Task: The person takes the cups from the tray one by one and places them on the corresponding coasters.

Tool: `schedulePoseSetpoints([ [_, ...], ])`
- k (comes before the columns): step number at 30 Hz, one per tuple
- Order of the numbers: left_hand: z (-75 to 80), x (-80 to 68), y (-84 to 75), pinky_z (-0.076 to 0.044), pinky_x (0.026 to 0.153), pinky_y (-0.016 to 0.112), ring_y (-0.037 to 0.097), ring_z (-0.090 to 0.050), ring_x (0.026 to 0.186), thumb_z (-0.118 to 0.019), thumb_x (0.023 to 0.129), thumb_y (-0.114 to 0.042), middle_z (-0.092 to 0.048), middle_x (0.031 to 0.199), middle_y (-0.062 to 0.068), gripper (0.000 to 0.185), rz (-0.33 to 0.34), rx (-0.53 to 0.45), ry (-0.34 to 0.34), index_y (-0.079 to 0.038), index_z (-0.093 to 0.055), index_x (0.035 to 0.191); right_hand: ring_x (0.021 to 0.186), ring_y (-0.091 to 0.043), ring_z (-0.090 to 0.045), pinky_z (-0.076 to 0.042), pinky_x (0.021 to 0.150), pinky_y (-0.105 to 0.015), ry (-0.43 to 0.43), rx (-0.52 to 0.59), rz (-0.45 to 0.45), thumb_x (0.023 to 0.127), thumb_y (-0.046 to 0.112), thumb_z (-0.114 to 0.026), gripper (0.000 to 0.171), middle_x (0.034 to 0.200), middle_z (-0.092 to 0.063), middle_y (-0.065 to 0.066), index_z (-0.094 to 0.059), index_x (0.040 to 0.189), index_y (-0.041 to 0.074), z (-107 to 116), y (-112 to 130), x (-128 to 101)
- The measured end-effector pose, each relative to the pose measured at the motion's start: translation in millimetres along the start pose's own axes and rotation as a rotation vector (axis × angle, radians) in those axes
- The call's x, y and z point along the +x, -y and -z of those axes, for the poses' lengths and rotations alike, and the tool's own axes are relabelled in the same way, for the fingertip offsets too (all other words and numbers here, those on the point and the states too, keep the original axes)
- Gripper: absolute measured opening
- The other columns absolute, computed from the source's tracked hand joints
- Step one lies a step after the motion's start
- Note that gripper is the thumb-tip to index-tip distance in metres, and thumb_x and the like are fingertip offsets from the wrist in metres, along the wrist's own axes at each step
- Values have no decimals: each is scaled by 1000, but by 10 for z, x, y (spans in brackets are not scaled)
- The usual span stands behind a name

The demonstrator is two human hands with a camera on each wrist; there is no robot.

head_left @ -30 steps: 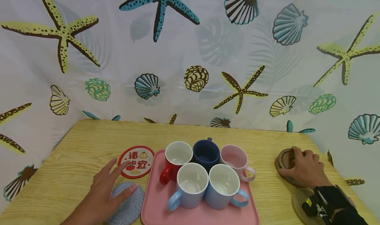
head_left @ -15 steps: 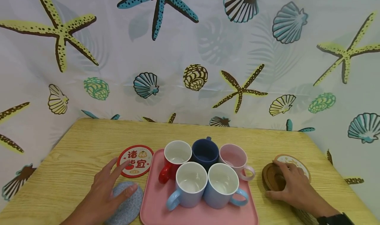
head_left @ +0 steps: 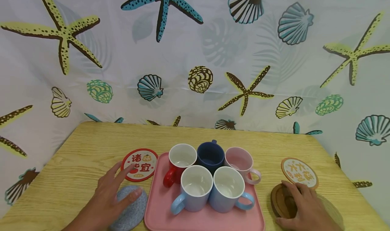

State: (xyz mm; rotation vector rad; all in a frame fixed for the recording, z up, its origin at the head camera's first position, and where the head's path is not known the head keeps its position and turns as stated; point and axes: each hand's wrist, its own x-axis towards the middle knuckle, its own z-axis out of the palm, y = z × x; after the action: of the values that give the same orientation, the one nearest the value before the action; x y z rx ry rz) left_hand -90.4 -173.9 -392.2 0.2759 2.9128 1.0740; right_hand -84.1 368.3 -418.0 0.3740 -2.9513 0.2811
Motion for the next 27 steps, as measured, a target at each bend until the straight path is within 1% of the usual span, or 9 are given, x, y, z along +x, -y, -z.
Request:
schedulePoseSetpoints([
  [4,-2,-7,3,-32,90,81,58,-17,136,-67,95,-47,-15,159,30,78,5,-5,2,-11,-35,156,104,-61,-47,-41,76,-73,96,-35,-202,66,58,-87,106,121,-46,-41,-42,140,-3,162,-205,-15],
  [6,-1,-11,4,-30,91,82,58,-16,137,-67,95,-47,-15,159,30,78,6,-7,1,-11,-35,156,105,-69,-42,-40,76,-75,173,-37,-306,72,61,-82,109,122,-40,-48,-36,141,-9,243,-332,-26],
  [9,-1,-6,1,-30,90,82,59,-16,137,-67,95,-46,-16,159,30,78,-3,-4,-3,-11,-35,156,106,-73,-38,-38,79,-76,261,-21,-408,78,63,-76,110,120,-35,-54,-30,140,-16,330,-521,-64],
  [11,1,3,-8,-32,89,82,58,-17,136,-67,94,-47,-15,159,29,79,2,-1,2,-12,-34,156,107,-74,-36,-38,80,-76,316,12,-449,82,63,-72,110,121,-33,-56,-26,140,-19,360,-627,-95],
  [15,2,9,-28,-35,88,80,57,-18,136,-68,94,-48,-14,160,29,80,13,-10,14,-12,-34,157,106,-74,-38,-42,78,-72,391,88,-497,86,61,-68,109,120,-29,-58,-19,140,-20,329,-755,-150],
  [18,-1,5,-38,-35,88,80,57,-18,136,-68,94,-47,-14,160,29,80,12,-20,16,-11,-34,156,106,-73,-39,-46,74,-68,419,119,-501,87,60,-68,109,118,-28,-59,-18,141,-20,269,-806,-164],
  [22,1,-7,-35,-34,88,81,59,-18,135,-68,94,-47,-16,159,30,79,5,-10,-2,-11,-35,156,104,-74,-40,-43,77,-72,415,106,-459,88,58,-68,106,118,-30,-58,-21,141,-20,217,-788,-150],
  [25,0,-14,-27,-34,88,81,59,-19,134,-67,94,-47,-17,158,30,78,-1,2,-17,-10,-36,155,103,-74,-41,-39,79,-75,391,93,-424,87,57,-69,104,118,-31,-56,-22,142,-19,194,-715,-135],
  [27,0,-15,-26,-34,87,81,60,-20,134,-67,94,-47,-17,158,30,78,-4,6,-18,-10,-36,155,103,-73,-41,-40,79,-74,375,90,-403,87,56,-70,103,118,-32,-56,-24,142,-19,175,-664,-123],
])
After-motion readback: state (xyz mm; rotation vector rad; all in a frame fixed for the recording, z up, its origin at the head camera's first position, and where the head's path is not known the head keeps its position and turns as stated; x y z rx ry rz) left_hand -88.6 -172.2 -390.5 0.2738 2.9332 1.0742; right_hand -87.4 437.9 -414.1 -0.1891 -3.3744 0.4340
